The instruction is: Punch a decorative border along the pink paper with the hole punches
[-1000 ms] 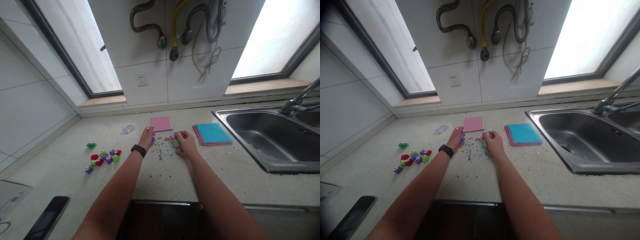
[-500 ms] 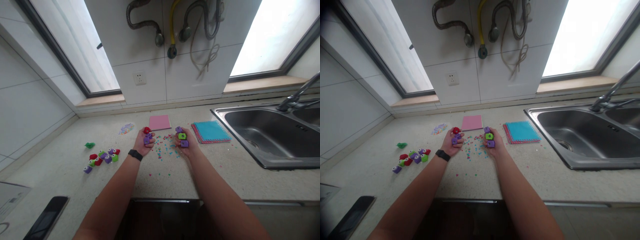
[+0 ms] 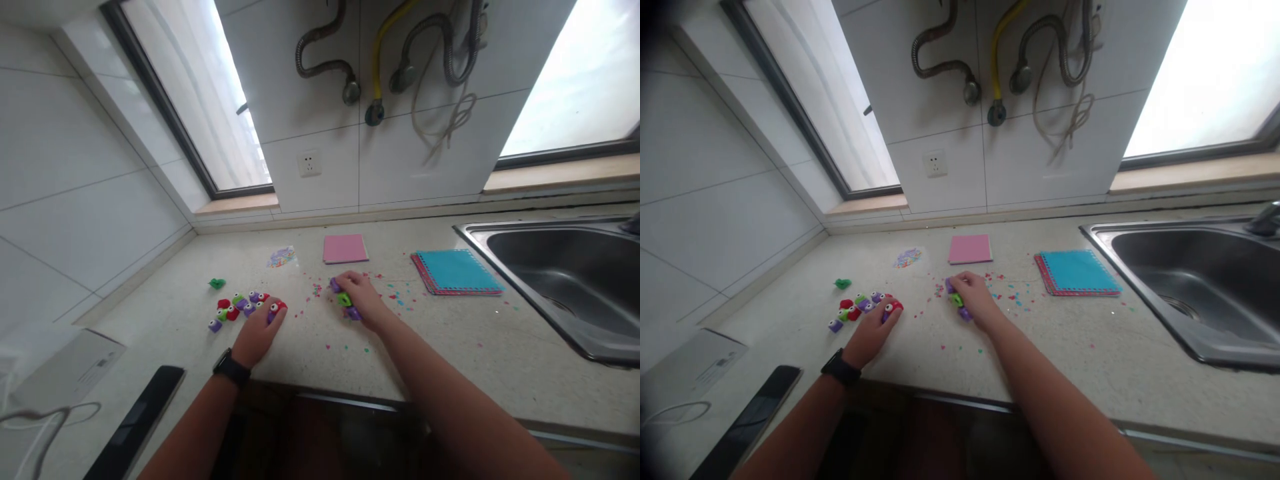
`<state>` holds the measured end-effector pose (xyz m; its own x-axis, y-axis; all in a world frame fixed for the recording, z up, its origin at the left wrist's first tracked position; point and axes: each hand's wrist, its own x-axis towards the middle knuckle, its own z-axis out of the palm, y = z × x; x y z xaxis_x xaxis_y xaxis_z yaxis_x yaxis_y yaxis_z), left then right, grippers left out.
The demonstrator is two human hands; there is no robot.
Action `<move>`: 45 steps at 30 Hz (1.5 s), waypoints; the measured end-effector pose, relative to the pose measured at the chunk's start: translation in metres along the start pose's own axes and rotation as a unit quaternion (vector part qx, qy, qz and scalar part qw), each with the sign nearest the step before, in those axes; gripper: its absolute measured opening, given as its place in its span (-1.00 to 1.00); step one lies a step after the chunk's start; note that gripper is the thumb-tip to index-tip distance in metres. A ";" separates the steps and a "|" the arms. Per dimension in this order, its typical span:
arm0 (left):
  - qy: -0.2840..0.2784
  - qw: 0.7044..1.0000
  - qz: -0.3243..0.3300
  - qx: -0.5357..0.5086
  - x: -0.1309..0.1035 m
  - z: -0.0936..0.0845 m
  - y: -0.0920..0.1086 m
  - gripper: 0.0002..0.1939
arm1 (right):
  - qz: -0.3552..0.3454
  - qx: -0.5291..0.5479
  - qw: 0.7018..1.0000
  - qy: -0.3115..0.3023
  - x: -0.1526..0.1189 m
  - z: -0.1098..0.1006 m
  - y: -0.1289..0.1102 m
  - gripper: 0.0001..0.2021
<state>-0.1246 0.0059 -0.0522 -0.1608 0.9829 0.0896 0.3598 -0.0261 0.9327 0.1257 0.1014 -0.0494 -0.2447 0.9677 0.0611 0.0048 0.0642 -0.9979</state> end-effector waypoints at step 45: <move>0.195 0.784 0.059 0.587 -0.025 -0.099 -0.077 -0.41 | 0.170 -0.479 0.842 0.183 0.184 -0.080 0.048 -0.20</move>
<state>-0.2391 -0.0348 -0.0914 -0.2486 0.8499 0.4646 0.9542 0.2972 -0.0331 0.1584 0.3017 -0.0847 0.2417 0.9692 -0.0473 0.8364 -0.2328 -0.4962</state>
